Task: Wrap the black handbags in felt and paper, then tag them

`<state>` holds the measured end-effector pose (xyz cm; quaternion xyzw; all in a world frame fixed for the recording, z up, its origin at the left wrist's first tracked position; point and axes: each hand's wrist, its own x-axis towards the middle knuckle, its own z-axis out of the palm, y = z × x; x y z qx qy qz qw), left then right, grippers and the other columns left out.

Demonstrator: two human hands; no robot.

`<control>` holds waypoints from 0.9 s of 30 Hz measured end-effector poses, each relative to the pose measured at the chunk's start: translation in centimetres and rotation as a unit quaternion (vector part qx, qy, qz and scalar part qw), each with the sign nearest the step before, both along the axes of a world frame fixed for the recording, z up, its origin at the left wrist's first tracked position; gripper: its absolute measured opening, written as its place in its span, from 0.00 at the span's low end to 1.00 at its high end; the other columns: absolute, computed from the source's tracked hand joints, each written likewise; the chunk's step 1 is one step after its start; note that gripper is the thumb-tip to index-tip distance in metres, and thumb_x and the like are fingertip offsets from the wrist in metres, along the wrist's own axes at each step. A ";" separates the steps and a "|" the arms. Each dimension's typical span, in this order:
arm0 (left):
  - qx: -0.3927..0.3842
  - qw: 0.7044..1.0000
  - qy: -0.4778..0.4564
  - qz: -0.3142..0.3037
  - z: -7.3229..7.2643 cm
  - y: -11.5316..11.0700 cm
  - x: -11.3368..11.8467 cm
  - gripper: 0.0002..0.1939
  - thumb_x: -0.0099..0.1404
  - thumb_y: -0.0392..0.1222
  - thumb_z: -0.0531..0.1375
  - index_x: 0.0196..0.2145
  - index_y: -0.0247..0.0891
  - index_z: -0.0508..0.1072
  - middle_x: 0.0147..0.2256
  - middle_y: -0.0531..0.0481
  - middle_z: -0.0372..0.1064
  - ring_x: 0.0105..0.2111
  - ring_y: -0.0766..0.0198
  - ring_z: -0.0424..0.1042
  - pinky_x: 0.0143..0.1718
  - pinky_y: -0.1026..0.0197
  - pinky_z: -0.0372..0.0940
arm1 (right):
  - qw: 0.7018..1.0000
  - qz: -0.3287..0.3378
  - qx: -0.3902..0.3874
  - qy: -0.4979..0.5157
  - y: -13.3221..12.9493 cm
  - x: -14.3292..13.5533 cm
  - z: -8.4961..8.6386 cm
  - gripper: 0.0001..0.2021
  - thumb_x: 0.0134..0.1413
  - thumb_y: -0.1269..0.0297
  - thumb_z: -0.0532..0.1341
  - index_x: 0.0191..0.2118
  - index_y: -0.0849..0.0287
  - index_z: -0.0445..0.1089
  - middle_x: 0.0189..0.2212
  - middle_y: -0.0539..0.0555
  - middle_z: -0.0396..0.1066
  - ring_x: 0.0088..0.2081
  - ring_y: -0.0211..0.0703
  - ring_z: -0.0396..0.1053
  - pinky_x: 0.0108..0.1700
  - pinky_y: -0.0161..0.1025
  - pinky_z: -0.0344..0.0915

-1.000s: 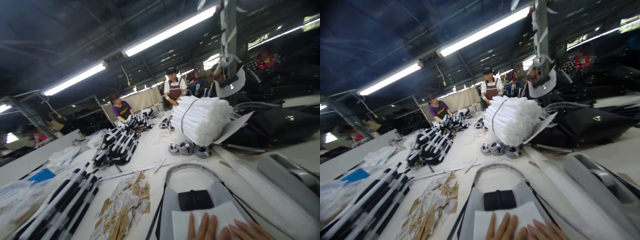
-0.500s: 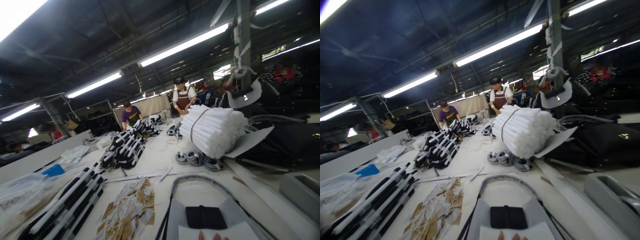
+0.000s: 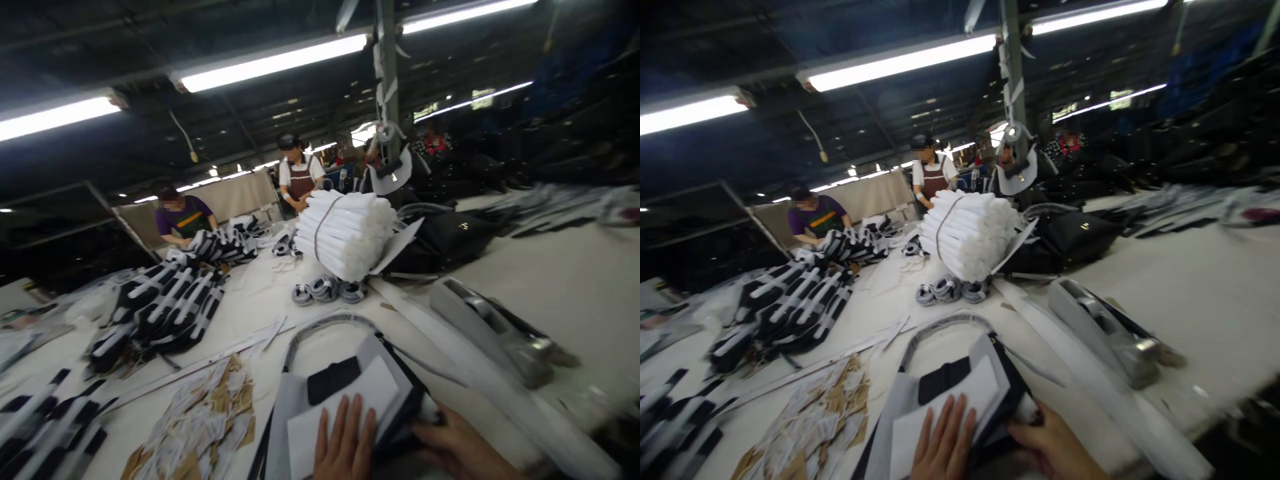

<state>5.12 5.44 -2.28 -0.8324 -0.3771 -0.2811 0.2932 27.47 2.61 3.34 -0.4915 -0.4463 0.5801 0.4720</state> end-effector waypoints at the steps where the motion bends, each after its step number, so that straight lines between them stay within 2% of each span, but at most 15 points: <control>1: -0.026 1.000 0.004 -0.006 0.6 -0.2 -0.5 0.23 0.70 0.42 0.56 0.61 0.43 0.67 0.59 0.45 0.67 0.61 0.54 0.65 0.62 0.48 0.61 | 0.998 0.006 -0.029 0.055 0.2 -0.3 0.6 0.22 0.54 0.60 0.60 0.55 0.54 0.71 0.46 0.60 0.78 0.48 0.59 0.76 0.47 0.54 0.75; 3: -0.057 0.998 -0.002 -0.018 1.3 -0.4 -1.0 0.27 0.72 0.44 0.52 0.66 0.39 0.60 0.61 0.42 0.64 0.64 0.52 0.60 0.65 0.46 0.56 | 0.991 -0.007 -0.067 0.116 0.7 -0.6 1.9 0.23 0.49 0.62 0.64 0.53 0.55 0.72 0.48 0.60 0.77 0.48 0.56 0.76 0.49 0.52 0.74; 6: -0.060 0.998 -0.018 -0.005 1.5 -0.4 -1.0 0.30 0.71 0.35 0.50 0.69 0.37 0.52 0.61 0.40 0.64 0.65 0.54 0.58 0.68 0.46 0.49 | 0.986 -0.030 -0.089 0.139 1.0 -1.1 3.4 0.22 0.47 0.64 0.66 0.51 0.57 0.72 0.46 0.59 0.77 0.47 0.53 0.76 0.48 0.49 0.74; 8: -0.057 0.998 -0.020 0.002 1.7 -0.3 -1.0 0.33 0.69 0.30 0.49 0.70 0.36 0.49 0.61 0.40 0.64 0.66 0.55 0.56 0.68 0.46 0.48 | 0.988 -0.028 -0.083 0.128 1.0 -1.4 4.0 0.22 0.47 0.63 0.67 0.51 0.57 0.71 0.46 0.58 0.77 0.48 0.52 0.75 0.47 0.46 0.74; 11: -0.073 0.997 -0.023 -0.004 2.4 0.2 -1.6 0.34 0.69 0.32 0.51 0.70 0.36 0.47 0.62 0.39 0.62 0.66 0.54 0.55 0.67 0.46 0.52 | 0.998 0.028 -0.024 0.060 1.5 -0.3 4.2 0.21 0.52 0.56 0.67 0.51 0.58 0.69 0.43 0.56 0.77 0.44 0.49 0.76 0.42 0.42 0.76; 13: -0.090 0.995 -0.032 -0.004 3.0 0.4 -2.2 0.35 0.69 0.32 0.51 0.71 0.37 0.44 0.65 0.40 0.58 0.66 0.53 0.55 0.67 0.46 0.54 | 0.993 0.069 0.070 -0.062 2.1 2.0 4.1 0.16 0.59 0.54 0.63 0.48 0.58 0.71 0.39 0.55 0.78 0.41 0.46 0.76 0.42 0.42 0.75; 14: -0.096 0.995 -0.036 -0.002 3.2 0.6 -2.5 0.36 0.69 0.32 0.51 0.71 0.37 0.43 0.66 0.40 0.56 0.66 0.53 0.55 0.66 0.46 0.54 | 0.978 0.062 0.131 -0.148 2.5 3.6 3.9 0.13 0.62 0.54 0.60 0.46 0.57 0.72 0.39 0.55 0.78 0.41 0.46 0.77 0.44 0.43 0.75; 15: -0.102 0.994 -0.041 0.000 3.3 0.7 -2.7 0.36 0.69 0.31 0.51 0.71 0.38 0.42 0.66 0.41 0.54 0.66 0.53 0.55 0.66 0.46 0.55 | 0.948 0.031 0.198 -0.249 2.9 5.5 3.8 0.12 0.64 0.57 0.58 0.45 0.57 0.73 0.41 0.55 0.78 0.43 0.46 0.76 0.48 0.44 0.73; 17: -0.107 0.993 -0.049 0.001 3.3 0.8 -3.0 0.37 0.68 0.31 0.50 0.71 0.40 0.42 0.67 0.42 0.53 0.66 0.53 0.55 0.66 0.46 0.56 | 0.845 -0.080 0.309 -0.429 3.9 9.3 3.4 0.12 0.66 0.63 0.55 0.47 0.57 0.73 0.46 0.58 0.77 0.48 0.49 0.75 0.53 0.47 0.71; 19: -0.105 0.993 -0.059 -0.006 3.1 0.9 -2.9 0.37 0.68 0.31 0.50 0.71 0.40 0.44 0.66 0.43 0.55 0.66 0.53 0.56 0.66 0.45 0.56 | 0.744 -0.123 0.329 -0.569 4.6 12.4 2.9 0.13 0.65 0.67 0.54 0.49 0.61 0.73 0.48 0.62 0.76 0.48 0.52 0.74 0.51 0.48 0.71; 21: -0.096 0.993 -0.066 -0.014 2.8 0.9 -2.8 0.36 0.68 0.31 0.50 0.71 0.41 0.46 0.66 0.43 0.56 0.66 0.53 0.56 0.66 0.45 0.55 | 0.674 -0.111 0.283 -0.673 5.0 14.1 2.3 0.10 0.64 0.70 0.56 0.46 0.63 0.73 0.44 0.63 0.76 0.44 0.54 0.75 0.44 0.48 0.72; 23: -0.085 0.994 -0.070 -0.019 2.7 1.0 -2.7 0.35 0.69 0.32 0.51 0.71 0.41 0.47 0.66 0.43 0.57 0.66 0.55 0.55 0.67 0.46 0.52 | 0.639 -0.091 0.236 -0.726 5.2 14.4 1.7 0.07 0.61 0.72 0.59 0.40 0.62 0.74 0.36 0.61 0.77 0.38 0.54 0.74 0.38 0.46 0.70; 27: -0.091 0.993 -0.070 -0.015 2.8 1.1 -2.9 0.35 0.70 0.34 0.51 0.71 0.41 0.45 0.66 0.44 0.55 0.66 0.55 0.55 0.67 0.46 0.53 | 0.628 -0.086 0.216 -0.742 5.3 13.4 1.3 0.09 0.59 0.75 0.61 0.29 0.59 0.75 0.27 0.58 0.76 0.33 0.52 0.73 0.33 0.43 0.64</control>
